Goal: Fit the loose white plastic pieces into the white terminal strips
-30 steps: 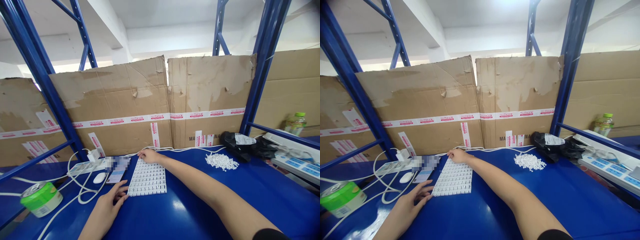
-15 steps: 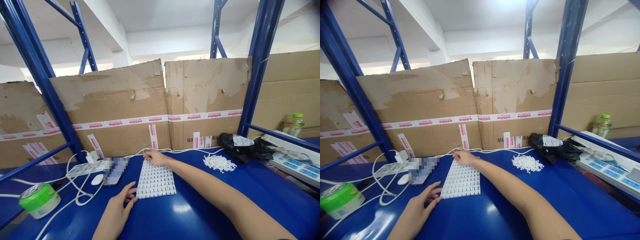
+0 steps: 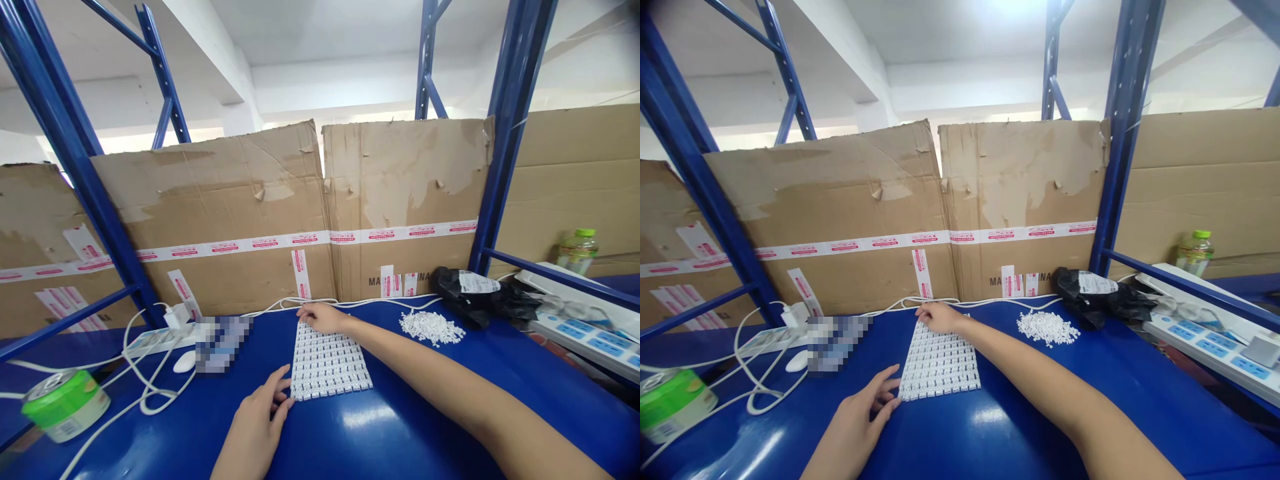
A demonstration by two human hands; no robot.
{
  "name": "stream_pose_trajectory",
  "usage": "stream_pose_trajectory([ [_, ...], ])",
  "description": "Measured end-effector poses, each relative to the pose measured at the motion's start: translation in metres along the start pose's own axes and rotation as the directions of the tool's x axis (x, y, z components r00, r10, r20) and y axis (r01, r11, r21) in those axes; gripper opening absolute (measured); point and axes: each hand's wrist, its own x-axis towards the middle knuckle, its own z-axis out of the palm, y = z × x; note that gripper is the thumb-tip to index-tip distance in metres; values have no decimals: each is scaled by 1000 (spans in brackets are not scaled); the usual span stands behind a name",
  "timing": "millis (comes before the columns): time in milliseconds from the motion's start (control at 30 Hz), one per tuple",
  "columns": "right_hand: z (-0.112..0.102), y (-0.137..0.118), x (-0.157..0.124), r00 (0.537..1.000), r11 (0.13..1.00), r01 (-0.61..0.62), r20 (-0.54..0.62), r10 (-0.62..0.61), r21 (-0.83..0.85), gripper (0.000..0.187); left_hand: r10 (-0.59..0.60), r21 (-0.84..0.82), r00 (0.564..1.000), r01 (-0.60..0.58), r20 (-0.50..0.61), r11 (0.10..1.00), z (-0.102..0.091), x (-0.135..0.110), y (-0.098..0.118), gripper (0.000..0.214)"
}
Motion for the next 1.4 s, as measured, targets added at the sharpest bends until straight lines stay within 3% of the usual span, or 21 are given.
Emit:
stream_pose_trajectory([
  [800, -58, 22, -74, 991, 993, -115, -63, 114, -4, 30, 32, 72, 993, -40, 111, 997, 54, 6, 70, 56],
  [1067, -67, 23, -86, 988, 990, -141, -61, 140, -19, 34, 44, 44, 996, -47, 83, 998, 68, 5, 77, 57],
  [1233, -72, 18, -83, 988, 986, -146, -65, 141, -83, 33, 58, -53, 997, -55, 42, 997, 43, 4, 58, 66],
  [1333, -78, 14, -86, 989, 983, -136, -80, 127, -125, 37, 20, 83, 988, -7, -152, 997, 10, 13, 18, 71],
  [1400, -81, 10, -92, 990, 981, -123, -89, 111, -150, 39, -46, 248, 965, 112, -257, 962, -12, 19, -19, 85],
])
